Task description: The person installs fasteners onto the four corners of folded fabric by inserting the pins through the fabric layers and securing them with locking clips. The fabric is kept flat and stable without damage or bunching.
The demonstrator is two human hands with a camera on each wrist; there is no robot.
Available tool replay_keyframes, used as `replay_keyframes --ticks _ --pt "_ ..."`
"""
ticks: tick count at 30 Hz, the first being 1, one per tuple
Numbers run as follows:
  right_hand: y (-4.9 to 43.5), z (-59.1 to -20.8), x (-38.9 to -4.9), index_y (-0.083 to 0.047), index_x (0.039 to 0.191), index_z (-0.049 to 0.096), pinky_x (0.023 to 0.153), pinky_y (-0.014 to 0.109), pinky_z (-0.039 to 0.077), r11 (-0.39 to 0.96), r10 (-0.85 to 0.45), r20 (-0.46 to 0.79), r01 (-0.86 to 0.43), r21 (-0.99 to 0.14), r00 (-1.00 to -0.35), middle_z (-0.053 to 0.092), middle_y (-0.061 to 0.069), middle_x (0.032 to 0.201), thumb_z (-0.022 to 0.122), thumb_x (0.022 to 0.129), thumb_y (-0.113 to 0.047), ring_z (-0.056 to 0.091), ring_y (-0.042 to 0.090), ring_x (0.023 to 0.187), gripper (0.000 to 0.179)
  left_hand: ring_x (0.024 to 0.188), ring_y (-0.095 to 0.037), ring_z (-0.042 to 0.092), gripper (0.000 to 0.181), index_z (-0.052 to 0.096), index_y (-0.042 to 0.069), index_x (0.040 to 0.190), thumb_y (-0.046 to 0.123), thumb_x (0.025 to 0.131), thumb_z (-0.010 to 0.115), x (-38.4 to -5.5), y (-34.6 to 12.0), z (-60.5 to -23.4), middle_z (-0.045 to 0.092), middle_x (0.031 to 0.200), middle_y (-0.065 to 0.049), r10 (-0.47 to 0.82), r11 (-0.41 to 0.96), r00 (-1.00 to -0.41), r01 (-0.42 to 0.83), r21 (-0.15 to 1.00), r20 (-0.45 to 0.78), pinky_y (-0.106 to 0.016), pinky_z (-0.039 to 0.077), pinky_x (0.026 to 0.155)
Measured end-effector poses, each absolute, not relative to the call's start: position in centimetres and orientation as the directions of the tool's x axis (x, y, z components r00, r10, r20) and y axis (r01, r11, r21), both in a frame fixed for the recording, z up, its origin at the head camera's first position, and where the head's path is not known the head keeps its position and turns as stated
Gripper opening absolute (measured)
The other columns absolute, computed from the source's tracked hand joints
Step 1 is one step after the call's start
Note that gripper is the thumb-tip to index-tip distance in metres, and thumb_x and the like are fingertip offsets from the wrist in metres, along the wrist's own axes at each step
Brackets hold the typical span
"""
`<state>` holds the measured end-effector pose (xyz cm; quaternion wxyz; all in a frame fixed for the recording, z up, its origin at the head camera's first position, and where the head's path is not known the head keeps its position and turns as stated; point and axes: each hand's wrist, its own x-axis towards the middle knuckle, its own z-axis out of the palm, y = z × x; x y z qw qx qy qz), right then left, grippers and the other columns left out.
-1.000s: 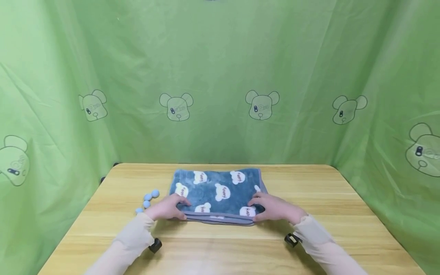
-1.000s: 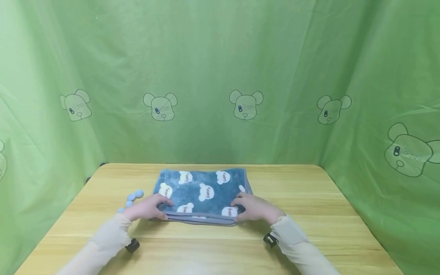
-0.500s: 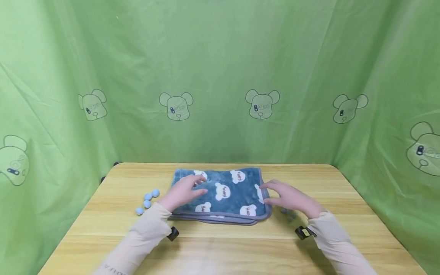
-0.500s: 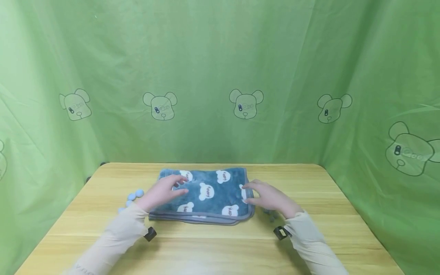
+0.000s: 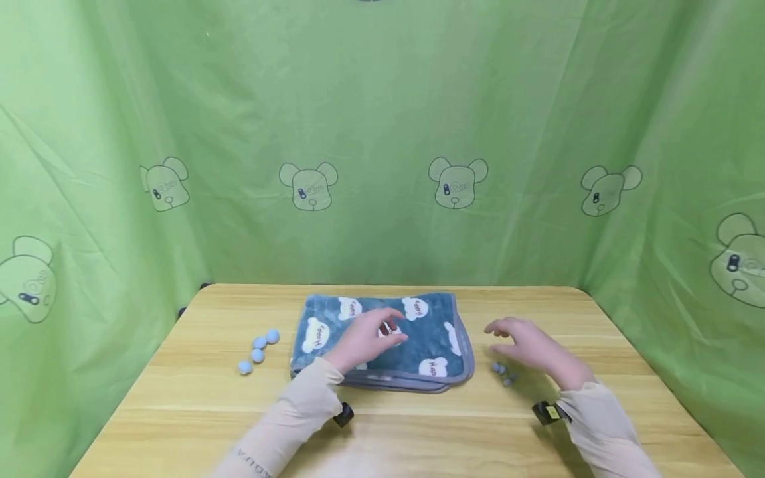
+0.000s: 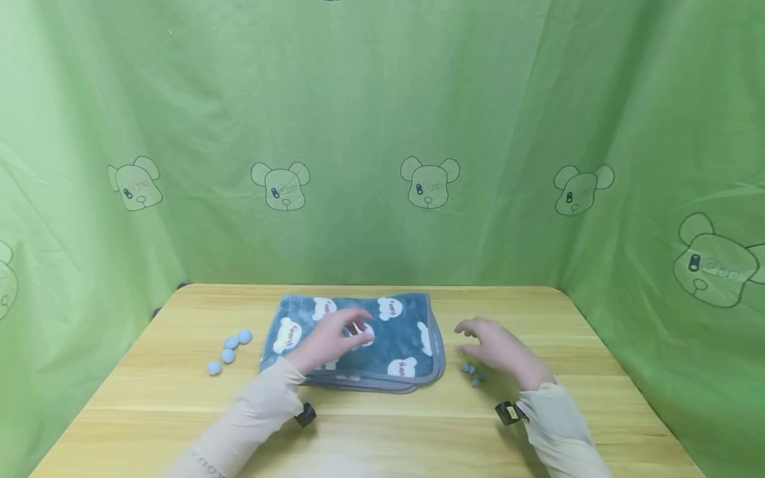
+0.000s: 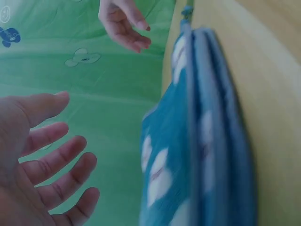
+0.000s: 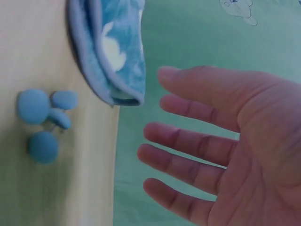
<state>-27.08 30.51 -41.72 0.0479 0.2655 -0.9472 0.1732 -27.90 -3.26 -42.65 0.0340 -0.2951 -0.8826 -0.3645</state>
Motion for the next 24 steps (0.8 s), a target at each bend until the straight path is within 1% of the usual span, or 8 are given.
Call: replay_keyframes --ticks 4,8,11,14,17,21,24 --pt "30.8 -42.5 -27.0 -0.001 0.102 0.068 0.072 0.035 0.052 0.801 -0.49 0.114 -0.498 -0.332 -0.864 0.068 0.009 0.089 0.071 0.083 -0.012 0.061 0.019 0.081 0.023 0.075 -0.004 0.059 0.032 0.066 0.013 0.115 0.029 0.089 0.071 -27.9 -1.6 -44.1 0.067 0.089 0.003 0.576 0.543 -0.792 0.554 0.63 0.2 -0.018 0.048 0.067" --pt "31.0 -43.0 -26.9 -0.002 0.097 0.069 0.064 0.025 0.046 0.794 -0.504 0.047 -0.485 -0.366 -0.862 0.063 -0.001 0.079 0.074 0.08 -0.012 0.053 0.007 0.072 0.02 0.068 0.001 0.055 0.027 0.068 0.013 0.111 0.026 0.087 0.073 -27.9 -0.1 -45.5 0.065 0.081 0.009 0.644 0.553 -0.758 0.558 0.619 0.108 -0.015 0.047 0.066" --pt "31.0 -43.5 -26.8 -0.004 0.094 0.07 0.062 0.023 0.044 0.793 -0.504 0.009 -0.467 -0.392 -0.863 0.06 -0.005 0.074 0.075 0.079 -0.012 0.048 0.003 0.067 0.018 0.069 0.003 0.052 0.025 0.069 0.015 0.107 0.025 0.084 0.076 -27.6 0.6 -46.2 0.063 0.078 0.01 0.679 0.582 -0.731 0.585 0.565 0.058 -0.013 0.044 0.068" --pt "31.0 -44.0 -26.8 -0.008 0.09 0.07 0.062 0.022 0.044 0.799 -0.489 -0.014 -0.442 -0.407 -0.872 0.059 -0.006 0.072 0.075 0.079 -0.011 0.048 0.002 0.066 0.012 0.071 0.002 0.05 0.026 0.07 0.017 0.104 0.026 0.081 0.079 -27.3 1.0 -46.4 0.061 0.08 0.01 0.695 0.609 -0.719 0.604 0.514 0.02 -0.013 0.043 0.069" --pt "30.9 -44.3 -26.8 -0.009 0.086 0.07 0.062 0.023 0.044 0.805 -0.482 -0.028 -0.43 -0.409 -0.876 0.061 -0.006 0.073 0.074 0.08 -0.009 0.049 0.004 0.067 0.007 0.072 0.0 0.049 0.027 0.07 0.018 0.103 0.024 0.079 0.081 -27.1 1.2 -46.5 0.061 0.082 0.008 0.68 0.628 -0.733 0.584 0.513 0.002 -0.015 0.042 0.069" --pt "30.9 -44.7 -26.9 -0.01 0.084 0.07 0.064 0.023 0.045 0.806 -0.491 -0.029 -0.441 -0.396 -0.871 0.064 -0.006 0.076 0.073 0.08 -0.006 0.051 0.004 0.07 0.006 0.07 0.0 0.047 0.021 0.071 0.017 0.099 0.021 0.08 0.079 -27.0 1.4 -46.8 0.057 0.078 0.01 0.627 0.634 -0.779 0.513 0.578 0.004 -0.016 0.041 0.068" --pt "30.8 -45.1 -27.0 -0.01 0.082 0.069 0.064 0.023 0.046 0.8 -0.506 -0.014 -0.463 -0.381 -0.863 0.064 -0.006 0.076 0.072 0.079 -0.005 0.051 0.003 0.07 0.007 0.068 0.0 0.046 0.014 0.071 0.017 0.095 0.021 0.082 0.077 -26.9 1.6 -47.3 0.054 0.074 0.012 0.594 0.629 -0.804 0.474 0.616 0.011 -0.016 0.04 0.066"
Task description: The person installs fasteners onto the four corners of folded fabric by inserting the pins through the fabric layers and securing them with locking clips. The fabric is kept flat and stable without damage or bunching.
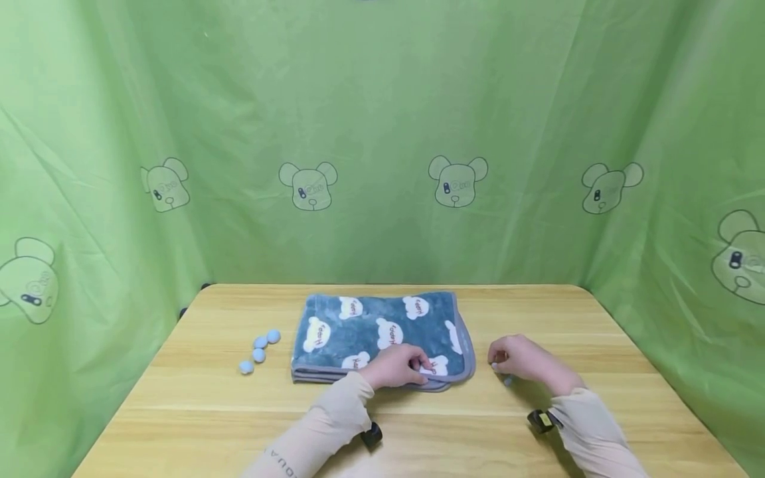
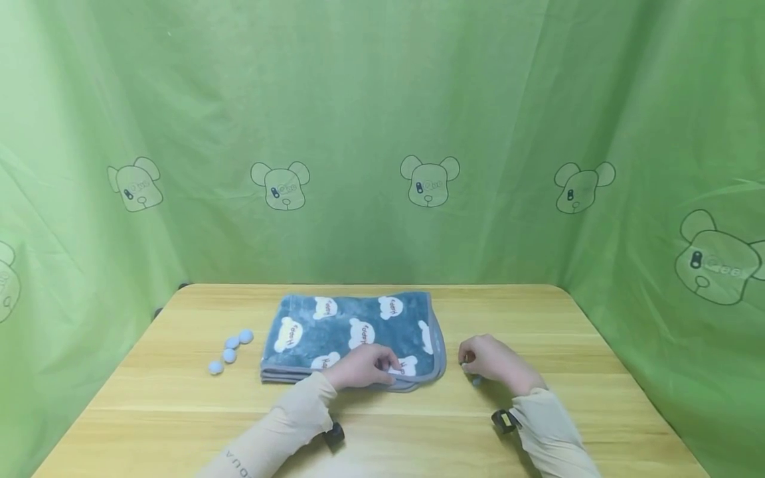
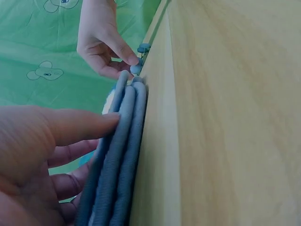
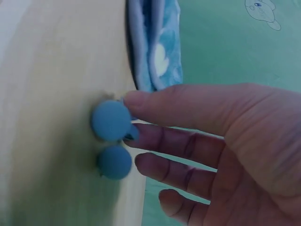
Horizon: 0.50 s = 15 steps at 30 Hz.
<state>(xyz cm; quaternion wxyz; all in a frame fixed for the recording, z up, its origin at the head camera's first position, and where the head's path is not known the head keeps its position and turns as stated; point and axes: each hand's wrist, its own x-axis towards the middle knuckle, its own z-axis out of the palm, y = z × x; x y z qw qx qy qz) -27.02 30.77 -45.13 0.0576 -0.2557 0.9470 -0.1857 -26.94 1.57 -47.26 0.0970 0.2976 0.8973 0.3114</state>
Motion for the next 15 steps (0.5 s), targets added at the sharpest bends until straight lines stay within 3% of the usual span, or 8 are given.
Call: replay_keyframes --ticks 6,15 --pt "30.62 -45.89 -27.23 -0.012 0.077 0.066 0.062 0.022 0.045 0.796 -0.512 0.026 -0.486 -0.362 -0.858 0.061 -0.006 0.073 0.069 0.076 0.001 0.049 0.003 0.069 0.013 0.068 0.001 0.05 0.005 0.072 0.016 0.092 0.02 0.09 0.069 -26.98 1.6 -47.65 0.064 0.078 0.008 0.565 0.608 -0.824 0.449 0.654 0.04 -0.016 0.042 0.065" --pt "30.17 -46.06 -27.33 -0.011 0.076 0.066 0.062 0.022 0.046 0.801 -0.496 0.042 -0.475 -0.364 -0.867 0.062 -0.006 0.073 0.068 0.075 0.002 0.05 0.003 0.068 0.013 0.077 -0.004 0.055 0.012 0.07 0.012 0.098 0.018 0.097 0.059 -27.2 1.08 -47.42 0.069 0.092 -0.001 0.493 0.545 -0.864 0.399 0.738 0.102 -0.02 0.045 0.07"
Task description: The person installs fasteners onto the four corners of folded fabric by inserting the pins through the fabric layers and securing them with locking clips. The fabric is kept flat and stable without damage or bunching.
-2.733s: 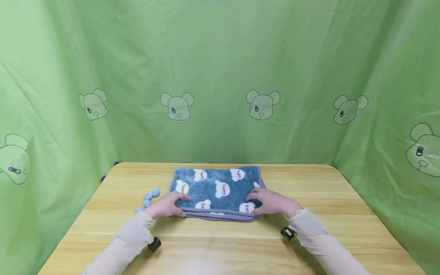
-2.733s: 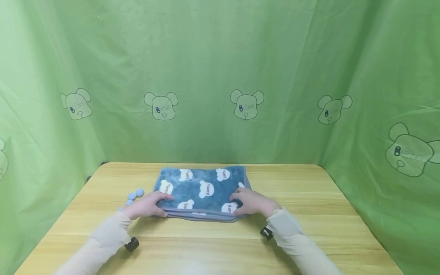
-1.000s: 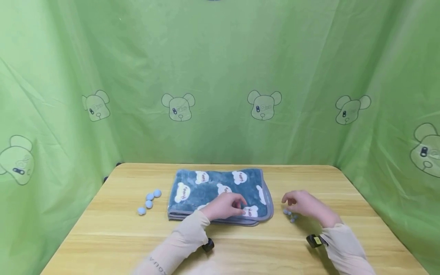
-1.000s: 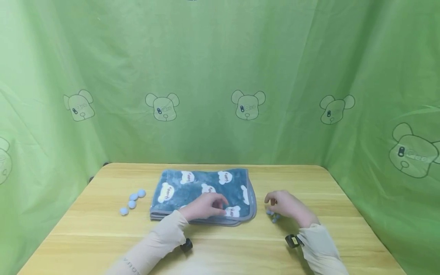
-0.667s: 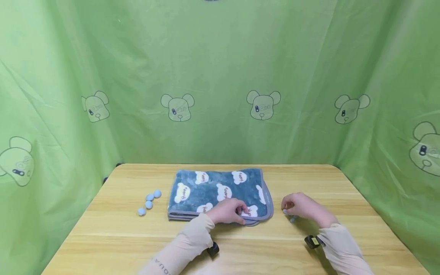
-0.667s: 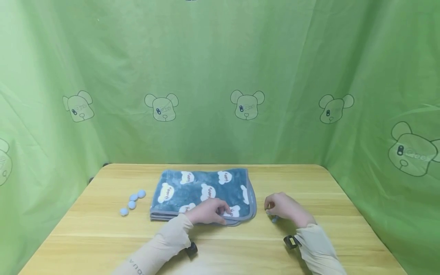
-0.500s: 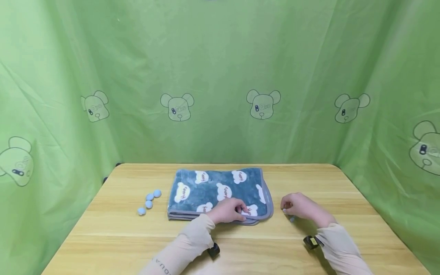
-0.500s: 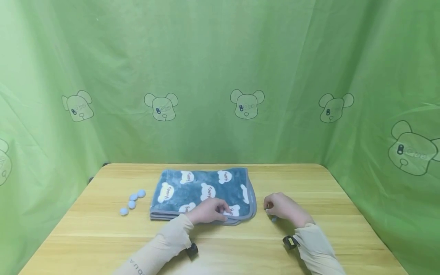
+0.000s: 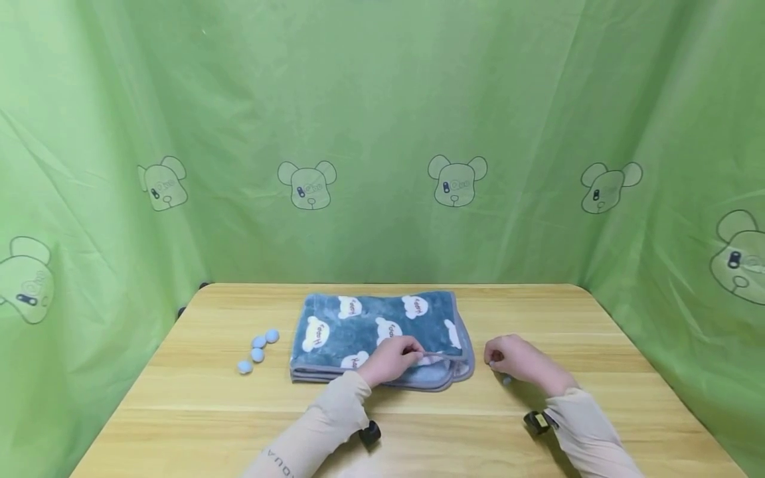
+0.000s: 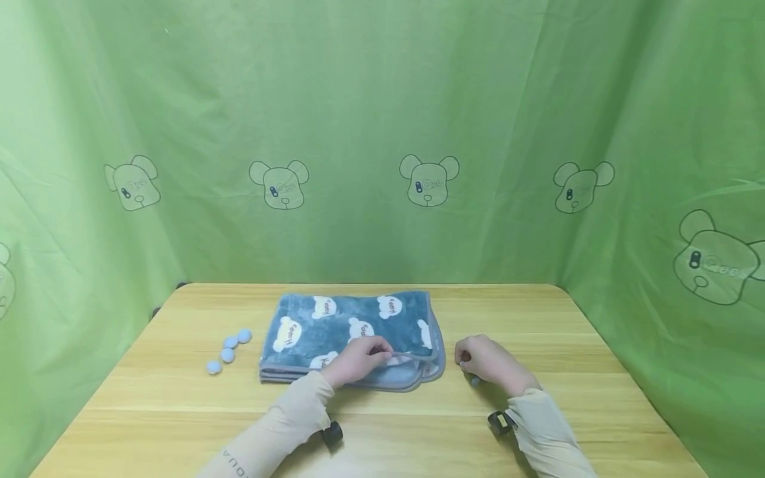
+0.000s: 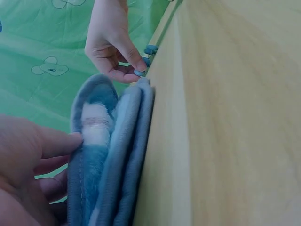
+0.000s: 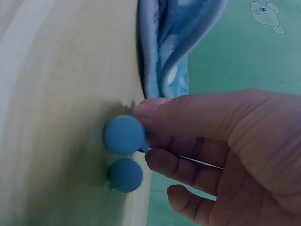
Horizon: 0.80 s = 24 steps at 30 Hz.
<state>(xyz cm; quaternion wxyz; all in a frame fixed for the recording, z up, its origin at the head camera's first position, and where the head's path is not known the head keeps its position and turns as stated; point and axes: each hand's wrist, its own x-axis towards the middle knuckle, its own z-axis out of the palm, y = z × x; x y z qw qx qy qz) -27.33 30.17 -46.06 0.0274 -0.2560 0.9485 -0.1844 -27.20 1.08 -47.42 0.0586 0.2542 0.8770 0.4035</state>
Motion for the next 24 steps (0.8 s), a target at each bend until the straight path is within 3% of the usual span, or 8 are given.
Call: replay_keyframes --ticks 5,12,16,20,24 --pt "29.9 -45.2 -27.2 -0.009 0.079 0.067 0.061 0.021 0.046 0.783 -0.501 0.082 -0.491 -0.381 -0.862 0.062 -0.006 0.071 0.068 0.079 0.001 0.049 0.002 0.066 0.011 0.074 -0.005 0.052 0.014 0.068 0.012 0.102 0.021 0.099 0.057 -27.6 0.6 -47.3 0.067 0.093 -0.001 0.424 0.499 -0.897 0.346 0.795 0.124 -0.022 0.044 0.066" --pt "27.9 -43.7 -27.4 -0.01 0.083 0.069 0.067 0.028 0.051 0.733 -0.514 0.251 -0.572 -0.369 -0.82 0.066 -0.006 0.077 0.071 0.08 0.0 0.053 0.002 0.072 0.01 0.077 -0.007 0.055 0.018 0.069 0.012 0.105 0.023 0.098 0.058 -28.5 -0.1 -47.1 0.069 0.093 -0.003 0.301 0.424 -0.938 0.294 0.857 0.173 -0.023 0.046 0.067" --pt "25.6 -43.6 -27.0 -0.01 0.09 0.071 0.069 0.028 0.052 0.663 -0.493 0.299 -0.576 -0.479 -0.817 0.069 -0.005 0.084 0.072 0.082 -0.005 0.056 0.002 0.076 0.01 0.076 -0.008 0.053 0.019 0.069 0.011 0.106 0.023 0.098 0.057 -28.9 -0.4 -47.2 0.066 0.09 -0.003 0.233 0.369 -0.957 0.253 0.894 0.175 -0.024 0.045 0.068" --pt "22.8 -44.1 -26.5 -0.009 0.095 0.071 0.066 0.021 0.05 0.592 -0.438 0.324 -0.54 -0.598 -0.839 0.069 -0.004 0.085 0.073 0.083 -0.008 0.056 0.0 0.075 0.012 0.077 -0.009 0.052 0.018 0.069 0.008 0.106 0.019 0.098 0.058 -29.1 -0.4 -47.3 0.064 0.09 -0.006 0.168 0.298 -0.971 0.216 0.93 0.172 -0.024 0.045 0.07" --pt "20.8 -44.9 -26.6 -0.009 0.094 0.071 0.061 0.021 0.049 0.559 -0.363 0.374 -0.52 -0.646 -0.854 0.069 -0.002 0.082 0.075 0.082 -0.009 0.055 0.0 0.07 0.012 0.078 -0.008 0.052 0.019 0.069 0.005 0.107 0.018 0.096 0.059 -29.2 -0.2 -47.4 0.063 0.089 -0.005 0.112 0.226 -0.981 0.18 0.957 0.159 -0.023 0.045 0.072"
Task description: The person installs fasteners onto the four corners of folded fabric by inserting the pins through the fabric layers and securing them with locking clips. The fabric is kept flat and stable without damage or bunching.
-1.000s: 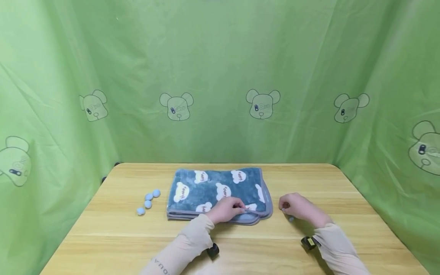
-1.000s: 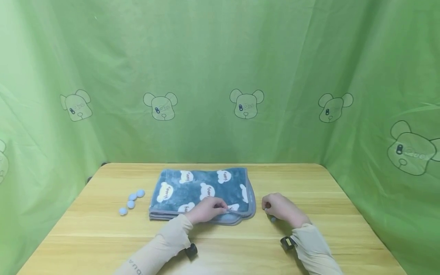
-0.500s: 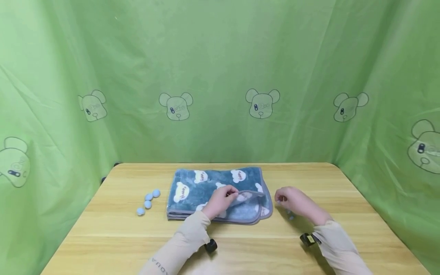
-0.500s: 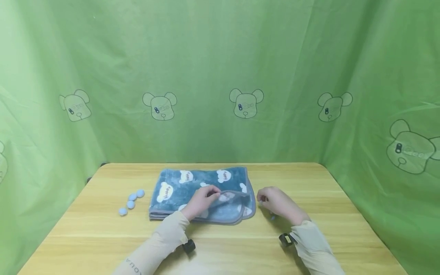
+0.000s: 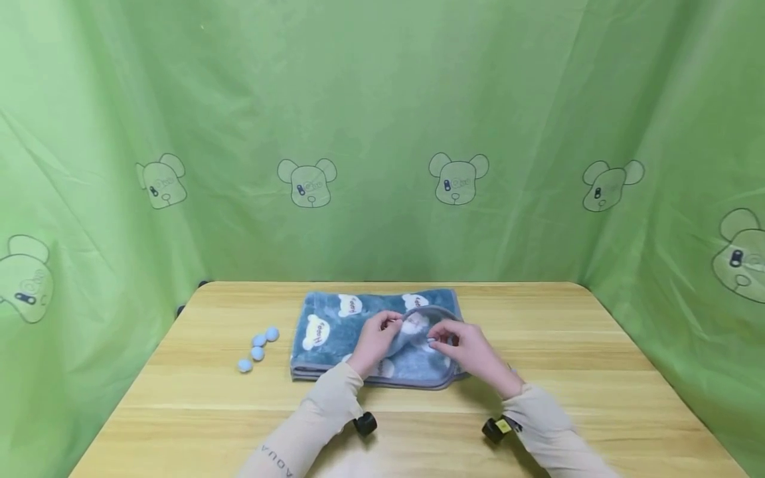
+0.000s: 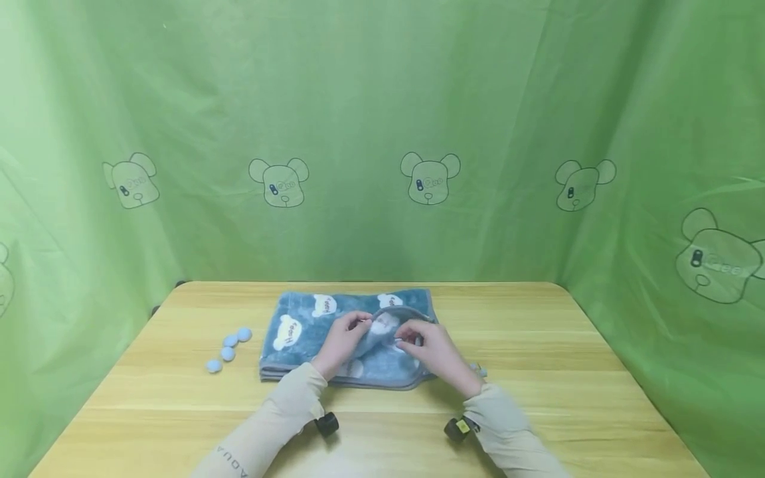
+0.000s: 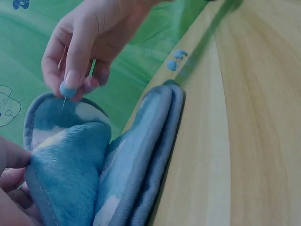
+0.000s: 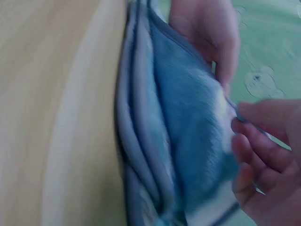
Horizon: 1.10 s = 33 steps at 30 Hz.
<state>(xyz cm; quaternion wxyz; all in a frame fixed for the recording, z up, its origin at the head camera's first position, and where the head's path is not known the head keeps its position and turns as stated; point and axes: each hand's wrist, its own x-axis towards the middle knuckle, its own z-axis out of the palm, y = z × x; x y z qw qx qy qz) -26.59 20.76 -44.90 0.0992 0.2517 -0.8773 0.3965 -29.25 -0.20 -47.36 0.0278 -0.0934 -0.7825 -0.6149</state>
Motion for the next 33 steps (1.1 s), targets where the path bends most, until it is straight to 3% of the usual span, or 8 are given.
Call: replay_keyframes --ticks 8,19,29,33 --pt "19.0 -45.6 -27.2 -0.013 0.091 0.07 0.054 0.021 0.045 0.558 -0.254 0.44 -0.502 -0.661 -0.861 0.07 0.0 0.079 0.078 0.079 -0.008 0.051 0.003 0.062 0.015 0.072 -0.008 0.05 0.025 0.069 0.002 0.107 0.022 0.093 0.065 -29.3 0.1 -47.6 0.058 0.08 0.0 0.123 0.159 -0.981 0.17 0.973 0.151 -0.021 0.042 0.063" --pt "18.7 -46.0 -27.8 -0.012 0.091 0.071 0.06 0.02 0.046 0.575 -0.238 0.468 -0.512 -0.639 -0.851 0.071 0.001 0.083 0.079 0.078 -0.007 0.054 0.004 0.067 0.016 0.069 -0.007 0.049 0.023 0.07 0.007 0.107 0.024 0.094 0.064 -29.0 0.2 -47.4 0.055 0.076 0.004 0.141 0.202 -0.975 0.197 0.959 0.171 -0.019 0.041 0.061" --pt "18.7 -45.9 -27.8 -0.012 0.092 0.069 0.063 0.021 0.049 0.646 -0.215 0.526 -0.524 -0.555 -0.823 0.069 0.001 0.084 0.077 0.081 -0.009 0.058 0.008 0.071 0.014 0.061 -0.007 0.043 0.022 0.068 0.008 0.106 0.025 0.095 0.063 -28.4 0.4 -47.0 0.049 0.071 0.004 0.21 0.225 -0.953 0.263 0.938 0.217 -0.019 0.038 0.057" --pt "18.7 -46.2 -27.8 -0.009 0.094 0.064 0.067 0.025 0.052 0.67 -0.207 0.572 -0.541 -0.509 -0.794 0.066 0.003 0.088 0.08 0.077 -0.006 0.059 0.012 0.077 0.023 0.062 -0.006 0.044 0.02 0.069 0.009 0.105 0.026 0.095 0.063 -28.2 0.5 -46.9 0.051 0.073 0.003 0.231 0.237 -0.947 0.278 0.931 0.224 -0.02 0.038 0.056"
